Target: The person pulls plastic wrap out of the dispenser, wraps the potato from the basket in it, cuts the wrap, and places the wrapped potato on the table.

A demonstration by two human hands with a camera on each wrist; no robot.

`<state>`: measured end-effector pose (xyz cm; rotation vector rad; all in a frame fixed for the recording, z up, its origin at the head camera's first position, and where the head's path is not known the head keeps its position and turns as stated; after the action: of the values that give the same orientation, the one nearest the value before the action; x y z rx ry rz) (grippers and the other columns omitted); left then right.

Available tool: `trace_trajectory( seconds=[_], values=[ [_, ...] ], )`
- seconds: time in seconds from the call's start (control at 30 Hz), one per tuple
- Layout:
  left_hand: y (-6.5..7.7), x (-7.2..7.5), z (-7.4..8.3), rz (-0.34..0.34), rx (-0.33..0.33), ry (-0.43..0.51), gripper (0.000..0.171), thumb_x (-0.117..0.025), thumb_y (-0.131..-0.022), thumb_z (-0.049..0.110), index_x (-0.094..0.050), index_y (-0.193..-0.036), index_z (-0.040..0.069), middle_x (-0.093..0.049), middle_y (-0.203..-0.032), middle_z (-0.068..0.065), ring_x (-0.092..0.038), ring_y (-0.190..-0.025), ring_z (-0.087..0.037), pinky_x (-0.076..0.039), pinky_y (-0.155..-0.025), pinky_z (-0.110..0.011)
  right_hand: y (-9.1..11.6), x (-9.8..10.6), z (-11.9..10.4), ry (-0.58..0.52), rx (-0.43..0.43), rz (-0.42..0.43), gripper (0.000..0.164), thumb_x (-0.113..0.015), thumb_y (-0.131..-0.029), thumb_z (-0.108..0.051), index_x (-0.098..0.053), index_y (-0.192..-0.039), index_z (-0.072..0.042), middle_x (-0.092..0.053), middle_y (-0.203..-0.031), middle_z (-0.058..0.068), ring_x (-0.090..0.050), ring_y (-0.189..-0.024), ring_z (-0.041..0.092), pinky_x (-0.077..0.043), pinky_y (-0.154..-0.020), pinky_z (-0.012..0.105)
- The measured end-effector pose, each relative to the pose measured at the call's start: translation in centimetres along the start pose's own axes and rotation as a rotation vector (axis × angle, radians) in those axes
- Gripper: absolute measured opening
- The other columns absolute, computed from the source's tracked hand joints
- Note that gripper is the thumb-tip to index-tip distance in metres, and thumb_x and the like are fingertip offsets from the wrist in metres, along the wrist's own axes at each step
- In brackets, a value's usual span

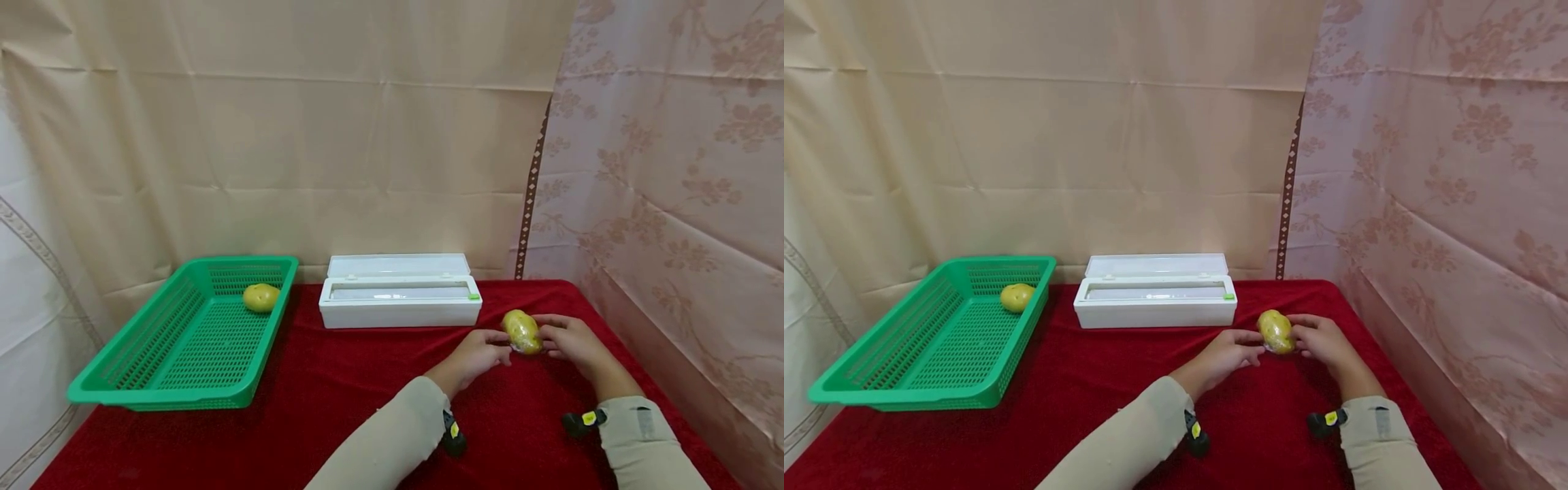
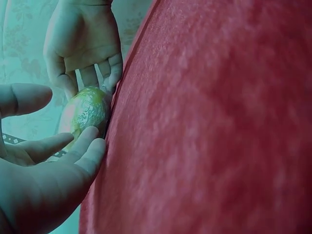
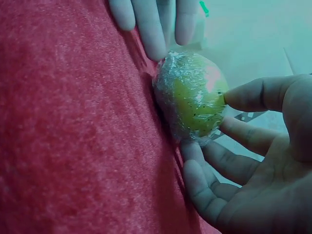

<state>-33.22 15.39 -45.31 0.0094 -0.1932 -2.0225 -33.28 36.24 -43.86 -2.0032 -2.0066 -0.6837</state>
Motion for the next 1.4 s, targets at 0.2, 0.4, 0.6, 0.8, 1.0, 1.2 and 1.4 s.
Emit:
trace_trajectory(
  seconds=[0.2, 0.4, 0.6, 0.8, 1.0, 1.2, 1.4],
  values=[
    [0.7, 1.5, 0.7, 0.005, -0.058, -0.165, 0.04, -0.071, -0.091, 0.012, -0.069, -0.131, 0.008, -0.073, -0.111, -0.001, -0.06, -0.107, -0.009, -0.047, -0.106, -0.042, 0.3, 0.1, -0.4, 0.042, 0.022, -0.01, 0.058, -0.056, -0.102, -0.022, -0.042, -0.154, 0.002, -0.066, -0.13, 0.016, -0.065, -0.101, 0.011, -0.057, -0.079, 0.032],
    [1.1, 4.0, 1.3, 0.007, -0.081, -0.271, 0.052, -0.072, -0.088, 0.013, -0.063, -0.139, 0.009, -0.066, -0.136, -0.007, -0.057, -0.122, -0.015, -0.044, -0.111, -0.044, 0.3, 0.4, -0.8, 0.096, 0.09, 0.036, 0.055, -0.057, -0.102, -0.021, -0.046, -0.149, 0.006, -0.065, -0.13, 0.02, -0.064, -0.098, 0.012, -0.056, -0.076, 0.032],
    [2.1, 7.5, 2.3, -0.019, -0.109, -0.332, 0.059, -0.07, -0.088, 0.013, -0.056, -0.145, 0.005, -0.063, -0.141, -0.016, -0.062, -0.123, -0.021, -0.048, -0.108, -0.044, 0.3, 0.2, -2.3, 0.203, 0.19, 0.16, 0.049, -0.057, -0.099, -0.014, -0.052, -0.144, 0.007, -0.059, -0.138, 0.032, -0.06, -0.118, 0.036, -0.049, -0.082, 0.028],
    [3.3, 11.6, 3.8, 0.021, -0.128, -0.465, 0.056, -0.065, -0.09, 0.016, -0.056, -0.144, 0.007, -0.062, -0.14, -0.017, -0.062, -0.127, -0.027, -0.051, -0.104, -0.045, 0.9, -0.4, -4.5, 0.28, 0.294, 0.277, 0.04, -0.057, -0.098, -0.01, -0.061, -0.135, 0.003, -0.065, -0.131, 0.029, -0.062, -0.119, 0.04, -0.049, -0.084, 0.034],
    [4.4, 15.3, 5.4, 0.107, -0.185, -0.624, 0.049, -0.062, -0.091, 0.016, -0.061, -0.14, 0.007, -0.065, -0.139, -0.013, -0.064, -0.126, -0.029, -0.053, -0.101, -0.046, 2.0, -1.7, -6.4, 0.325, 0.341, 0.289, 0.034, -0.061, -0.098, -0.012, -0.067, -0.13, -0.004, -0.066, -0.131, 0.025, -0.061, -0.118, 0.038, -0.048, -0.089, 0.044],
    [5.3, 18.9, 6.6, 0.174, -0.257, -0.915, 0.046, -0.065, -0.089, 0.012, -0.064, -0.133, 0.002, -0.065, -0.134, -0.015, -0.061, -0.128, -0.032, -0.05, -0.107, -0.046, 1.4, -4.4, -8.0, 0.402, 0.397, 0.26, 0.032, -0.061, -0.092, -0.011, -0.071, -0.122, -0.009, -0.063, -0.131, 0.021, -0.063, -0.107, 0.036, -0.05, -0.087, 0.047],
    [6.0, 22.9, 7.4, 0.235, -0.197, -1.252, 0.041, -0.068, -0.09, 0.012, -0.067, -0.13, 0.005, -0.069, -0.129, -0.013, -0.061, -0.124, -0.033, -0.049, -0.105, -0.052, -0.7, -7.7, -10.3, 0.634, 0.611, 0.25, 0.03, -0.066, -0.086, -0.004, -0.073, -0.115, -0.003, -0.066, -0.122, 0.019, -0.065, -0.109, 0.036, -0.051, -0.093, 0.053]
  ],
)
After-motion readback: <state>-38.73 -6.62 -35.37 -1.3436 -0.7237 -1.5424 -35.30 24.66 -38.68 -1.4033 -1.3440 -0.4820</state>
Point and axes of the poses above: each hand's wrist, its own y-axis away from the middle knuckle, its own x-axis out of the back of the hand, z = x × y, the point moved 4 cm from there along -y, towards the middle knuckle
